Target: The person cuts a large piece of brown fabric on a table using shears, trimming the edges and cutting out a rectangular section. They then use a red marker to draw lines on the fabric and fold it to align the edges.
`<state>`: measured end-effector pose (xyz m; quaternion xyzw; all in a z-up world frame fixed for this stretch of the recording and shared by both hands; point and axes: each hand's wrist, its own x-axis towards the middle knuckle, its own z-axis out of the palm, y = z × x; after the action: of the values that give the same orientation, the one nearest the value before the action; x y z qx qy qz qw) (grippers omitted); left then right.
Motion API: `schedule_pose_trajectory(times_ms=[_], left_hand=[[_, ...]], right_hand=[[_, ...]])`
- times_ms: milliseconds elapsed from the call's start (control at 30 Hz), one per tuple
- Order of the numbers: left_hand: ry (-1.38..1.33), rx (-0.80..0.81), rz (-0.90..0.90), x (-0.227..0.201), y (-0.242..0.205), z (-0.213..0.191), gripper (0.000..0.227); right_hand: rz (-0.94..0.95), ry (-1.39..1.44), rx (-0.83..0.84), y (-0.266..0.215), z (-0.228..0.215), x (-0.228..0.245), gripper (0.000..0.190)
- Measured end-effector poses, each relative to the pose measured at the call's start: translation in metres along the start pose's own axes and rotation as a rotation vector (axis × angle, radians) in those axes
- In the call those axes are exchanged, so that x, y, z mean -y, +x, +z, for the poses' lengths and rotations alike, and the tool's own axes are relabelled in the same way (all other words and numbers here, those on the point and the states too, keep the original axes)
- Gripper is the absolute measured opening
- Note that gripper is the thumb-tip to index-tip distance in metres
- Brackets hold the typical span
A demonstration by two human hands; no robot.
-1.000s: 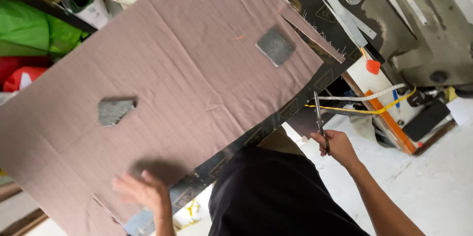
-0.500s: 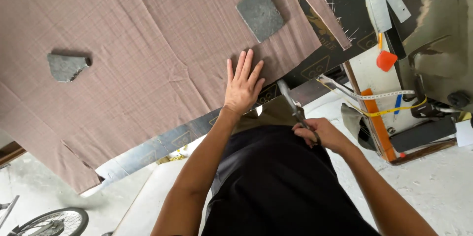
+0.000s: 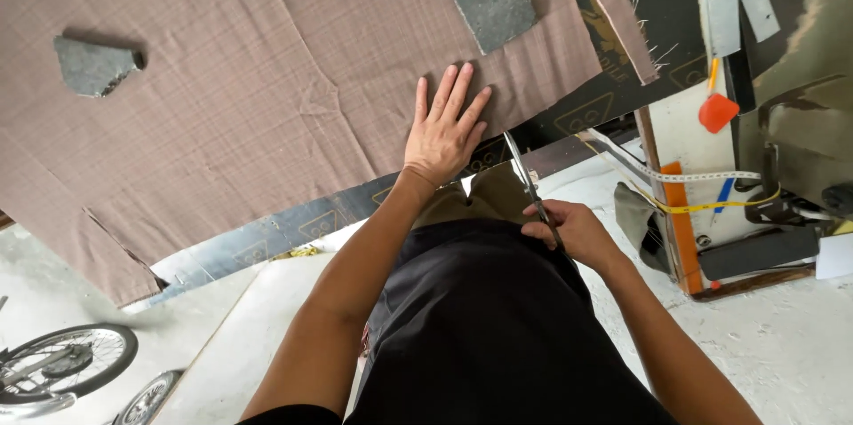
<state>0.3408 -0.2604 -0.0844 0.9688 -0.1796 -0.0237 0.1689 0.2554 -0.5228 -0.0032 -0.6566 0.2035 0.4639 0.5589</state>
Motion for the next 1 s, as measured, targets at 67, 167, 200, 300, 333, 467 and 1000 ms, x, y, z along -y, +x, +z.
schedule_pose_trajectory(times_ms=[67,167,200,300,333,467,1000], left_hand=[[0.01,0.031,0.003,-0.001,-0.001,0.002,0.056],[0.003,0.074,-0.002,-0.001,0.0,-0.001,0.06],[0.002,0.076,-0.002,-0.001,0.0,-0.001,0.06],[0.003,0.108,-0.005,-0.001,0.0,-0.002,0.06],[-0.002,0.109,-0.004,-0.001,0.0,-0.003,0.059],[-0.001,0.108,-0.002,-0.001,0.001,-0.002,0.058],[0.029,0.078,-0.009,0.0,0.0,0.003,0.059]], right_hand=[[-0.011,-0.045,-0.028,0.002,-0.002,-0.008,0.042],[-0.003,-0.061,-0.024,0.001,-0.002,-0.001,0.042],[-0.001,-0.06,-0.024,0.001,-0.003,-0.001,0.042],[0.001,-0.099,-0.034,0.003,-0.005,-0.001,0.042],[0.005,-0.118,-0.034,0.004,-0.006,-0.004,0.042],[0.011,-0.127,-0.036,0.006,-0.007,-0.005,0.041],[0.093,-0.248,-0.123,0.003,0.013,-0.007,0.036]])
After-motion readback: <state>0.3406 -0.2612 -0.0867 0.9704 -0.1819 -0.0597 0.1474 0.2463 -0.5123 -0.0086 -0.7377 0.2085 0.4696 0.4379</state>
